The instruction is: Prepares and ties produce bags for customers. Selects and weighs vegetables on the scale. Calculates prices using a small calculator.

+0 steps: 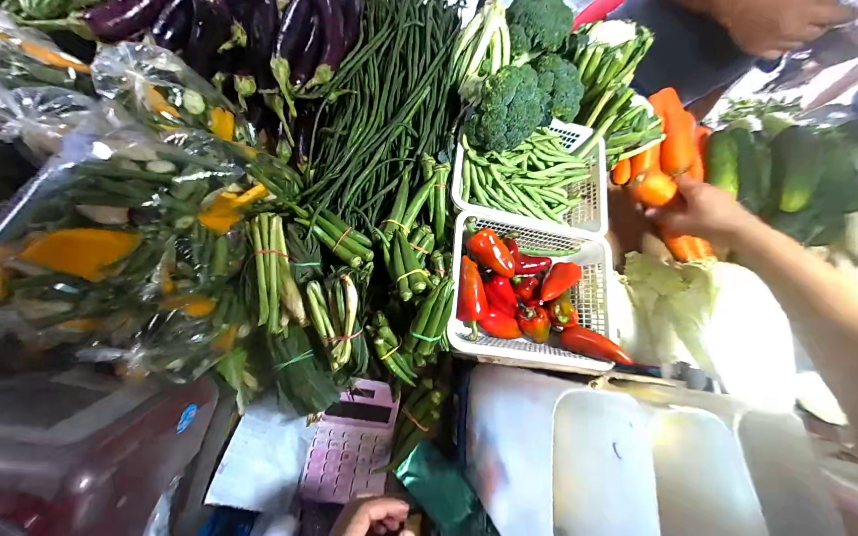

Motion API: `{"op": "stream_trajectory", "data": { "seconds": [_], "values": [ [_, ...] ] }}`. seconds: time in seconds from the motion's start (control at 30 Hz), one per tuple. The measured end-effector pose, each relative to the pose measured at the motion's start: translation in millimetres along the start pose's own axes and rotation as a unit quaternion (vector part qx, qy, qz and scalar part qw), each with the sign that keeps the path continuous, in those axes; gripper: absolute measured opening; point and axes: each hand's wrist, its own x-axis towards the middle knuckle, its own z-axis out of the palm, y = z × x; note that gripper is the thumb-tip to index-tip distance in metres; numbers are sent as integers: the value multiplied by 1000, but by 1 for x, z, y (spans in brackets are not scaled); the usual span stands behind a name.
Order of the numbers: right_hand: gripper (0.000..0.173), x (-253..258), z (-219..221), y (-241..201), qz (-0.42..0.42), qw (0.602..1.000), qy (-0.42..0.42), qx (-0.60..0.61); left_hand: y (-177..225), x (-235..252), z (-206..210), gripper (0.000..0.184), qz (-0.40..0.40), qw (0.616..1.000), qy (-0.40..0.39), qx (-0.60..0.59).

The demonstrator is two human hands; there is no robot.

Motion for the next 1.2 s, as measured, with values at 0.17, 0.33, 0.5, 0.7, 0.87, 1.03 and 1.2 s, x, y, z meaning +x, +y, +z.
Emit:
{"op": "stream_trajectory", "data": {
  "seconds": [0.17,0.33,0.5,0.7,0.87,1.03,1.2],
  "values": [
    [48,-85,-94,-146,-39,965,28,256,19,-32,-11,21,55,998,-7,3],
    [41,-168,-112,-310,-184,939,13,291,35,-84,-52,27,131,987,-87,-25],
    [55,-313,-65,-520,-403,901,72,147,32,-162,-131,14,116,980,-140,-86],
    [69,-408,9,-710,-506,860,53,34,-20,-238,-238,17,132,954,217,161],
    [77,-411,59,-739,-440,895,64,-26,-71,-236,-288,31,158,869,248,399],
    [77,-451,29,-721,-400,906,118,64,-71,-218,-283,45,185,805,225,517],
    [80,-481,23,-659,-371,902,174,134,-64,-207,-289,64,194,763,219,577]
  ]
}}
